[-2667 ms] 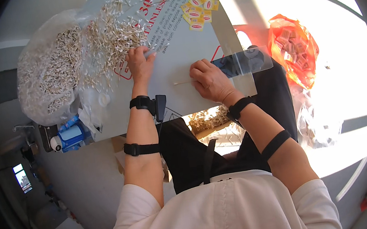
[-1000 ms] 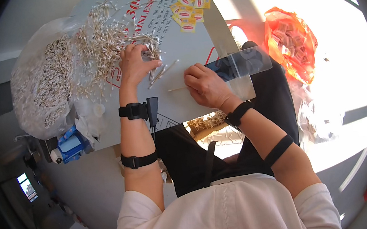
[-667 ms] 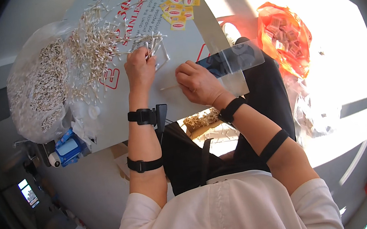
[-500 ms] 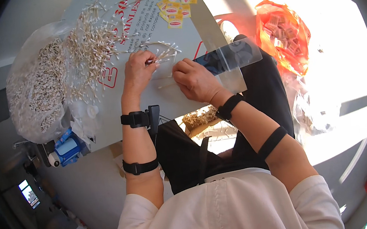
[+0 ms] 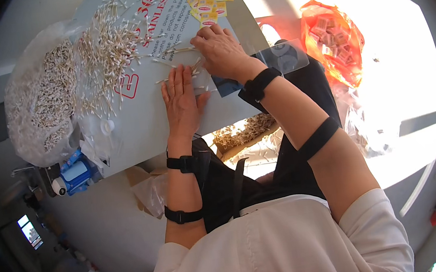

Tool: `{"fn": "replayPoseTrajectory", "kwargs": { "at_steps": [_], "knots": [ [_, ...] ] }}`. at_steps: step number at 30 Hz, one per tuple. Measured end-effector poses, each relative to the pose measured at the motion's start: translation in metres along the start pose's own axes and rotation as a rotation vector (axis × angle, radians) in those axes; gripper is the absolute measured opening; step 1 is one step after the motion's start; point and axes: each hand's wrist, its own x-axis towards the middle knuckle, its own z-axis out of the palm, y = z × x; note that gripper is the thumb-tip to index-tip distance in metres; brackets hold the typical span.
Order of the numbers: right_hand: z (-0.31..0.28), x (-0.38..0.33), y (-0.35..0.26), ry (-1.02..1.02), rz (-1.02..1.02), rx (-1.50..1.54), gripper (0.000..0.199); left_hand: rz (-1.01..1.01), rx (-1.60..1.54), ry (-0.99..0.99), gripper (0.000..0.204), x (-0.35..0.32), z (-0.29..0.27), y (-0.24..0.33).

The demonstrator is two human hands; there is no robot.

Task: Packaging cotton swabs into small plastic bags.

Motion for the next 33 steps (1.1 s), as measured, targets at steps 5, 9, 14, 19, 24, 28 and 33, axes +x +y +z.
{"fn": "replayPoseTrajectory", "kwargs": {
  "at_steps": [5, 9, 14, 19, 24, 28, 33],
  "knots": [
    [0.001, 0.001, 0.005, -0.188, -0.092, -0.036, 0.016, -0.053, 0.002, 0.088, 0.07, -0.01, 0.015, 0.014],
    [-0.008, -0.007, 0.014, -0.161, -0.159, -0.123, 0.01, -0.037, -0.024, 0.113, 0.069, -0.012, 0.015, 0.013],
    [-0.019, -0.01, 0.029, -0.117, -0.071, -0.257, 0.009, -0.034, -0.027, 0.103, 0.069, -0.014, 0.013, 0.014],
    [-0.012, -0.002, 0.038, -0.051, -0.059, -0.275, 0.007, -0.034, -0.047, 0.063, 0.07, -0.02, 0.012, 0.023],
    [-0.001, 0.008, 0.029, 0.013, 0.052, -0.301, 0.005, -0.027, -0.068, 0.031, 0.072, -0.021, 0.013, 0.027],
    [0.016, 0.017, 0.005, -0.087, -0.024, -0.158, 0.008, 0.028, -0.102, 0.06, 0.071, -0.012, 0.018, 0.034],
    [0.011, 0.01, -0.002, -0.302, -0.101, -0.032, 0.01, -0.013, -0.086, 0.149, 0.065, -0.004, 0.014, 0.033]
  ]
}}
